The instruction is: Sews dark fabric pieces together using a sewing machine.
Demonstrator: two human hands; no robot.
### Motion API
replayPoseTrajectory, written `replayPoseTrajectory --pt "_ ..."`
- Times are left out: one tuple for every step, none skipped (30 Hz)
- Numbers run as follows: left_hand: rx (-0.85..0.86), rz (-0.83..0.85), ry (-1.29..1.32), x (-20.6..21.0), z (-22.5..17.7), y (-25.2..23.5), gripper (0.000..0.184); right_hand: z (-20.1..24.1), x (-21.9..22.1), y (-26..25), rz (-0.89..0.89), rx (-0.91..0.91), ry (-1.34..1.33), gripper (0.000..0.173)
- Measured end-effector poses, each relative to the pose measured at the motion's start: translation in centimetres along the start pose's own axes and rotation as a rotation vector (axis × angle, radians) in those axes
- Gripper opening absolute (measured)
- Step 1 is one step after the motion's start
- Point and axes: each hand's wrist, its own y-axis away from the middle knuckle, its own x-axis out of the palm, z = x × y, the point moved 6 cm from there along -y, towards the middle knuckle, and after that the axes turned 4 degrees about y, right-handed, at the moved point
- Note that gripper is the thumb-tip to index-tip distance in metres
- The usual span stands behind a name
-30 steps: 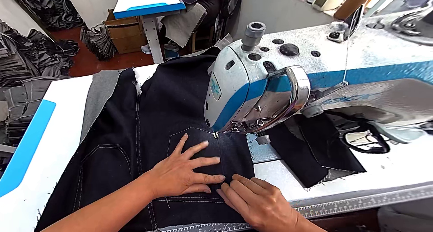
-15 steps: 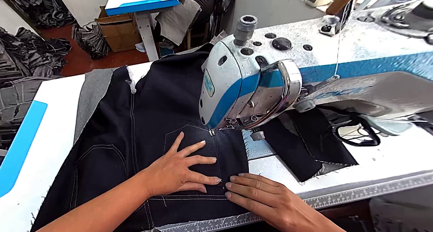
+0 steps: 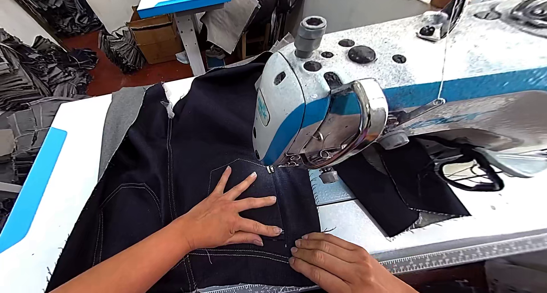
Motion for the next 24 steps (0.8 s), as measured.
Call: replayPoseTrajectory --pt "-0.003 0.000 -0.004 0.0 0.0 0.0 0.038 0.1 0.0 0.0 0.008 0.002 0.005 0.022" --pt "-0.009 -0.003 -0.013 0.0 0.0 0.1 0.038 0.1 0.0 -0.1 0.019 0.001 0.011 0.022" --pt "-0.016 -0.009 -0.027 0.0 -0.1 0.1 0.038 0.1 0.0 -0.2 0.036 -0.004 0.018 0.022" --pt "-0.025 -0.018 -0.050 0.0 -0.1 0.1 0.039 -0.1 0.0 -0.3 0.055 -0.007 0.024 0.022" --pt "-0.033 -0.036 -0.070 -0.1 -0.1 0.2 0.038 -0.3 0.0 -0.3 0.071 -0.002 0.023 0.022" --pt "-0.042 -0.054 -0.081 -0.1 -0.2 0.3 0.038 -0.6 0.0 -0.3 0.086 0.016 0.013 0.021" --pt "-0.050 -0.061 -0.081 -0.2 -0.2 0.3 0.038 -0.9 0.1 -0.2 0.100 0.041 0.006 0.021" --pt "-0.054 -0.062 -0.077 -0.1 -0.2 0.3 0.038 -1.0 0.2 -0.2 0.108 0.061 -0.002 0.021" --pt "-0.056 -0.056 -0.069 -0.1 -0.1 0.3 0.038 -1.1 0.4 -0.1 0.108 0.068 -0.010 0.020" --pt "-0.055 -0.046 -0.061 0.0 -0.1 0.4 0.039 -1.0 0.6 -0.1 0.107 0.064 -0.018 0.019" --pt "-0.054 -0.036 -0.057 0.0 -0.1 0.3 0.039 -1.0 0.8 -0.1 0.100 0.055 -0.023 0.018" --pt "-0.053 -0.024 -0.054 0.0 -0.1 0.4 0.039 -0.9 0.8 0.0 0.098 0.046 -0.022 0.018" --pt "-0.053 -0.018 -0.054 0.1 -0.1 0.4 0.039 -0.8 0.8 -0.1 0.100 0.036 -0.012 0.018" --pt "-0.049 -0.021 -0.051 0.1 -0.1 0.4 0.039 -0.8 0.8 -0.1 0.106 0.029 0.002 0.019" --pt "-0.045 -0.028 -0.048 0.1 -0.1 0.4 0.039 -0.7 0.8 -0.1 0.110 0.029 0.010 0.020" --pt "-0.042 -0.028 -0.044 0.1 -0.1 0.4 0.039 -0.7 0.8 -0.1 0.110 0.029 0.013 0.021" --pt "-0.040 -0.025 -0.039 0.1 -0.2 0.4 0.039 -0.6 0.8 -0.1 0.109 0.031 0.014 0.022" --pt "-0.033 -0.025 -0.034 0.0 -0.3 0.4 0.039 -0.5 0.7 0.0 0.107 0.032 0.016 0.021" --pt "-0.021 -0.033 -0.030 -0.1 -0.4 0.4 0.039 -0.4 0.7 0.0 0.108 0.033 0.014 0.021" --pt "-0.006 -0.047 -0.025 -0.2 -0.5 0.4 0.038 -0.3 0.7 -0.1 0.111 0.039 0.009 0.021" --pt "0.008 -0.058 -0.024 -0.2 -0.6 0.4 0.037 -0.3 0.6 -0.1 0.119 0.048 0.006 0.021" --pt "0.018 -0.064 -0.022 -0.2 -0.7 0.4 0.037 -0.2 0.6 -0.2 0.131 0.056 0.006 0.021" --pt "0.021 -0.063 -0.015 -0.3 -0.7 0.4 0.037 -0.2 0.5 -0.2 0.145 0.066 0.005 0.021" --pt "0.015 -0.060 -0.007 -0.3 -0.7 0.4 0.036 -0.2 0.4 -0.2 0.156 0.077 -0.001 0.021"
